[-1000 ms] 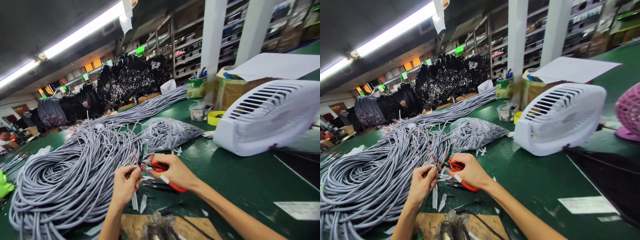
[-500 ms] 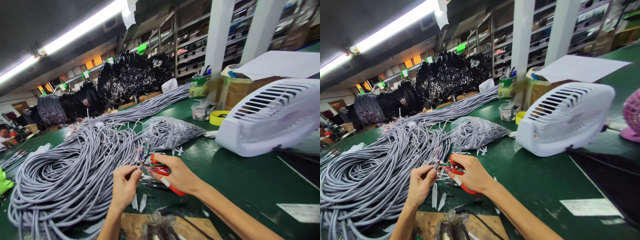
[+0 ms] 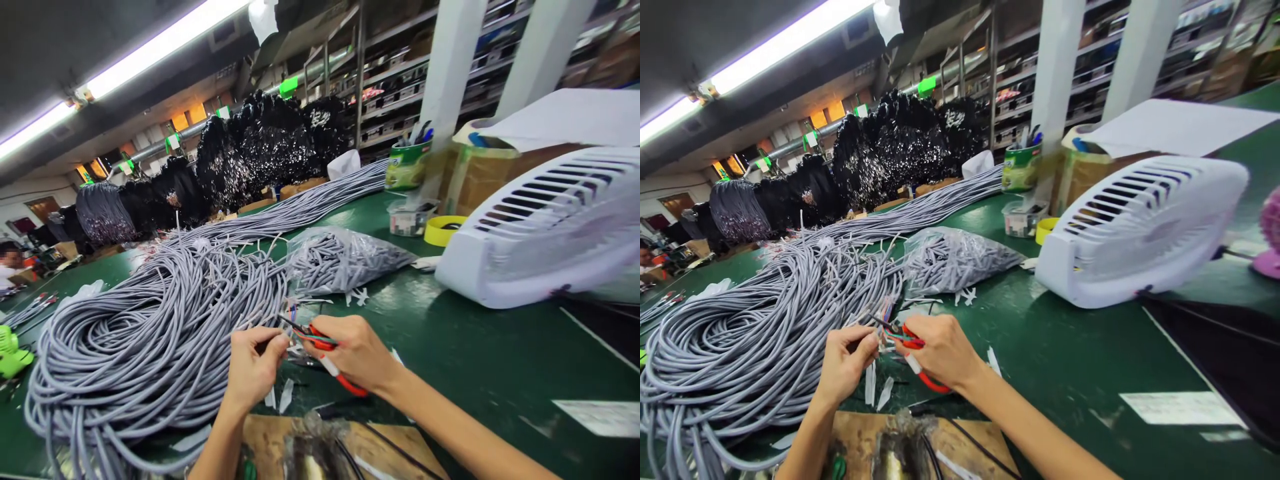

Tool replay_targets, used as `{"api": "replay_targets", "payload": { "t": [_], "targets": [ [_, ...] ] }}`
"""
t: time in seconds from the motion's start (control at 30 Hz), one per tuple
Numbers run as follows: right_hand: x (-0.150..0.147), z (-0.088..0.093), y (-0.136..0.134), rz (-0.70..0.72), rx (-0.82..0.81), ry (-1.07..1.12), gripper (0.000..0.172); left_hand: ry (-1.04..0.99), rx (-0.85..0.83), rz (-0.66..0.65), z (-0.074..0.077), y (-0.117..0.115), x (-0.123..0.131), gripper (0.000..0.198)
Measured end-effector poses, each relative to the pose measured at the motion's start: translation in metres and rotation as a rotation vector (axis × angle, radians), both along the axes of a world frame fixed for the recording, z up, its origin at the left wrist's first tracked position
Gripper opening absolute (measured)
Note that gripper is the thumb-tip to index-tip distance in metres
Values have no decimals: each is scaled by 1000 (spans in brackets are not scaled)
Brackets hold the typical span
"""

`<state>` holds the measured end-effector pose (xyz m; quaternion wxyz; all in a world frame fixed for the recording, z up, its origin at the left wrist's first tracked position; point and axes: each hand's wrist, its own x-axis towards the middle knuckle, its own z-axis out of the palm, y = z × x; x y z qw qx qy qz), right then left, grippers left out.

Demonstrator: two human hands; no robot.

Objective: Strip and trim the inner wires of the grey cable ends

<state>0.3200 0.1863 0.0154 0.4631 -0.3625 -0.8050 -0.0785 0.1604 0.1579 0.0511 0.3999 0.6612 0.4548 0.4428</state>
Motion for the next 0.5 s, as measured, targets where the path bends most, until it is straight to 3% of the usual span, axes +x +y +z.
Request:
{"api": "replay_targets", "payload": {
  "t": [0.1, 0.2, 0.23, 0.37, 0.5],
  "targets": [
    [2, 8, 2, -209, -280, -34, 41, 16, -16, 5, 2, -1, 1, 29],
    [15, 19, 7, -545, -597, -235, 29, 28, -21, 57, 8, -16, -2, 29],
    [20, 20, 10, -575, -649, -284, 25, 50, -16, 87, 10, -25, -6, 27],
    [34, 13, 18, -539, -757, -414, 14, 195, -43, 162, 12, -80, -29, 24],
    [31, 3, 20, -392, -772, -473, 18, 178, -354, 161, -14, -146, -72, 38]
  ]
}}
